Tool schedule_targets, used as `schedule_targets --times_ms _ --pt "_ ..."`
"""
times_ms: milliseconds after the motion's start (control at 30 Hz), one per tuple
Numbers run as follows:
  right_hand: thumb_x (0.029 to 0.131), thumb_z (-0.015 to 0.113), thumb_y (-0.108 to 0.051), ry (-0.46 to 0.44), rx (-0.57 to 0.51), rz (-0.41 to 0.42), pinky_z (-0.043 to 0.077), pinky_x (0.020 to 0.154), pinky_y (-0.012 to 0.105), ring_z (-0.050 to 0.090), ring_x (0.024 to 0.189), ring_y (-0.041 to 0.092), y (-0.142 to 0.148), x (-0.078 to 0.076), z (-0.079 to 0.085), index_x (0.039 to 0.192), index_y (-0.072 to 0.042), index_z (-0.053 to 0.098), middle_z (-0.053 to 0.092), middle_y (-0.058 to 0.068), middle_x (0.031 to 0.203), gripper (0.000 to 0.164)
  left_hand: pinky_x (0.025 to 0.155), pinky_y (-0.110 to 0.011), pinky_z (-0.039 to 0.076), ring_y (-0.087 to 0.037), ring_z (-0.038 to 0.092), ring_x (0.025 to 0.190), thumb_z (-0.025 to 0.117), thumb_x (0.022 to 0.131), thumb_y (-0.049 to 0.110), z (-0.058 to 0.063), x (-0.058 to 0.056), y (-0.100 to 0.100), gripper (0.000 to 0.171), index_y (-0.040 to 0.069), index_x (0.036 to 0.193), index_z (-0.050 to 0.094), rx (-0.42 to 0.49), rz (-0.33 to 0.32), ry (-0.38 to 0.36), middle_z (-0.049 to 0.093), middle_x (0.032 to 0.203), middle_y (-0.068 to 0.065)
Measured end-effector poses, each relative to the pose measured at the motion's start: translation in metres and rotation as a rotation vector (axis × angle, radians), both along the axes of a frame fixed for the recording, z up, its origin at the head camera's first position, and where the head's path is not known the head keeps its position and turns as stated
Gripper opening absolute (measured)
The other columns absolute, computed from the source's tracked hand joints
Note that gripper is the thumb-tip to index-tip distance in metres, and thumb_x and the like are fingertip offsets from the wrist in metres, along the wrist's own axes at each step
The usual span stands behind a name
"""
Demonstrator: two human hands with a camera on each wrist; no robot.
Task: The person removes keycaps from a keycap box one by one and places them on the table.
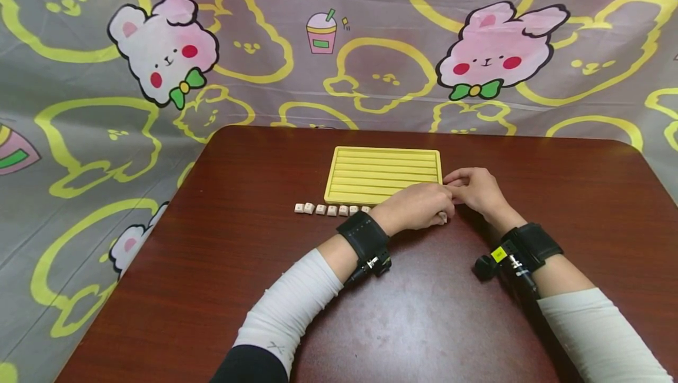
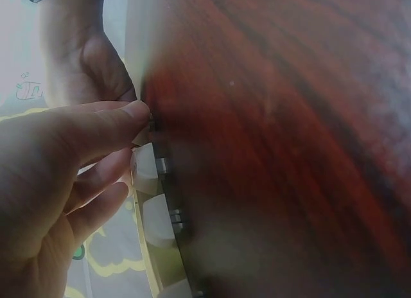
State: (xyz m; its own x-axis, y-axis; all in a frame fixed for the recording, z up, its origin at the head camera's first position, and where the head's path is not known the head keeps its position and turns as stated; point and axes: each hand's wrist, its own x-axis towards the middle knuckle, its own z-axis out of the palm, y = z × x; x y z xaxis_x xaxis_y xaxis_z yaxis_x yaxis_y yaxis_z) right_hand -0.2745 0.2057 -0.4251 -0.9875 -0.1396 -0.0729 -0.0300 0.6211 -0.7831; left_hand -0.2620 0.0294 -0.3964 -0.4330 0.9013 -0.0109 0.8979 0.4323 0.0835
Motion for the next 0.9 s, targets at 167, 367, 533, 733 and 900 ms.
schedule_targets --times_ms 167,367,533,733,900 --pt "0.089 0.071 -0.015 -0.018 -0.020 -0.002 0.053 0.060 0.019 0.063 0.067 -0.001 0.0002 -0.0002 -0.0005 0.110 0.004 0.070 0.076 0.018 0.097 0.028 0.084 -0.023 0.048 -0.009 0.058 0.090 0.071 0.090 0.018 -0.0003 0.0001 0.0000 0.005 0.019 0.085 0.074 -0.002 0.001 0.002 0.063 0.093 0.003" --pt "0.089 0.071 -0.015 -0.017 -0.016 -0.006 0.053 0.061 0.020 0.064 0.067 -0.001 0.0006 -0.0008 -0.0011 0.110 0.002 0.070 0.076 0.018 0.098 0.027 0.084 -0.023 0.047 -0.009 0.057 0.090 0.070 0.090 0.016 -0.0005 -0.0003 -0.0006 0.007 0.018 0.084 0.072 0.012 -0.005 -0.013 0.062 0.093 0.003" --pt "0.089 0.071 -0.015 -0.014 -0.008 -0.006 0.053 0.061 0.019 0.064 0.068 -0.001 0.0006 -0.0010 -0.0016 0.110 0.002 0.070 0.076 0.017 0.097 0.027 0.084 -0.022 0.047 -0.009 0.056 0.090 0.070 0.090 0.016 -0.0009 -0.0005 -0.0008 0.007 0.018 0.084 0.072 0.018 -0.011 -0.017 0.062 0.093 0.003" --pt "0.089 0.070 -0.015 -0.025 -0.003 -0.010 0.053 0.062 0.019 0.064 0.069 0.000 0.0006 -0.0004 -0.0012 0.111 0.002 0.070 0.076 0.017 0.097 0.028 0.083 -0.022 0.046 -0.009 0.055 0.088 0.070 0.090 0.015 -0.0004 -0.0003 -0.0010 0.008 0.018 0.083 0.072 0.019 -0.011 -0.020 0.061 0.091 0.002" --pt "0.089 0.070 -0.014 -0.020 -0.007 -0.007 0.053 0.062 0.020 0.064 0.068 -0.001 0.0005 -0.0003 -0.0008 0.111 0.002 0.070 0.076 0.016 0.097 0.027 0.083 -0.022 0.047 -0.009 0.055 0.089 0.070 0.090 0.016 0.0011 0.0000 -0.0015 0.006 0.018 0.085 0.072 0.016 -0.007 -0.022 0.062 0.092 0.003"
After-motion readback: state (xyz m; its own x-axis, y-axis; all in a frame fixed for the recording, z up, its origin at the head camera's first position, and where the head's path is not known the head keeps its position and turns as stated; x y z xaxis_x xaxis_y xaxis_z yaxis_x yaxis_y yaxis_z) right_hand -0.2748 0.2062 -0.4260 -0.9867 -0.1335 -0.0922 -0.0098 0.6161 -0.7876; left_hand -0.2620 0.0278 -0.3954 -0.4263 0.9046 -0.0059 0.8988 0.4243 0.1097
